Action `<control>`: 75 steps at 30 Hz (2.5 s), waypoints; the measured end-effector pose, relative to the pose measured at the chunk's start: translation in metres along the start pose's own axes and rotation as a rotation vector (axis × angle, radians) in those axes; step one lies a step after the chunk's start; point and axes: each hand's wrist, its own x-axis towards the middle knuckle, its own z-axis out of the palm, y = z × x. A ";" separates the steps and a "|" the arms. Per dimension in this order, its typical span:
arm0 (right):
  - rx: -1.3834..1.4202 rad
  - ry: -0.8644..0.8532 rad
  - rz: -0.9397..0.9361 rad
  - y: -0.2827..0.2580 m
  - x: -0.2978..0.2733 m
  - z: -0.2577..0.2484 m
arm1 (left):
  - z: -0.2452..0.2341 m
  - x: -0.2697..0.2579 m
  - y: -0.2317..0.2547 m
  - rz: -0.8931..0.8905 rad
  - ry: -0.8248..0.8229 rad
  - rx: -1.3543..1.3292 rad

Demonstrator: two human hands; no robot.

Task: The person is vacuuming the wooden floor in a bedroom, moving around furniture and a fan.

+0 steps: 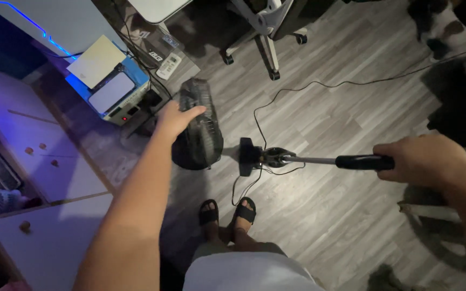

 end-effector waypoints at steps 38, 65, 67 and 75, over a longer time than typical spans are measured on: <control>0.028 0.334 -0.422 0.079 0.101 -0.016 | 0.247 -0.175 -0.017 0.051 0.882 0.072; 0.161 0.298 -0.755 -0.036 0.101 0.024 | 0.361 -0.213 0.068 -0.135 0.405 0.170; 0.226 0.288 -0.751 -0.053 0.109 0.044 | 0.354 -0.220 0.053 -0.172 0.412 0.147; 0.438 0.030 -0.732 -0.108 0.035 0.050 | 0.266 -0.261 0.022 0.045 0.468 0.151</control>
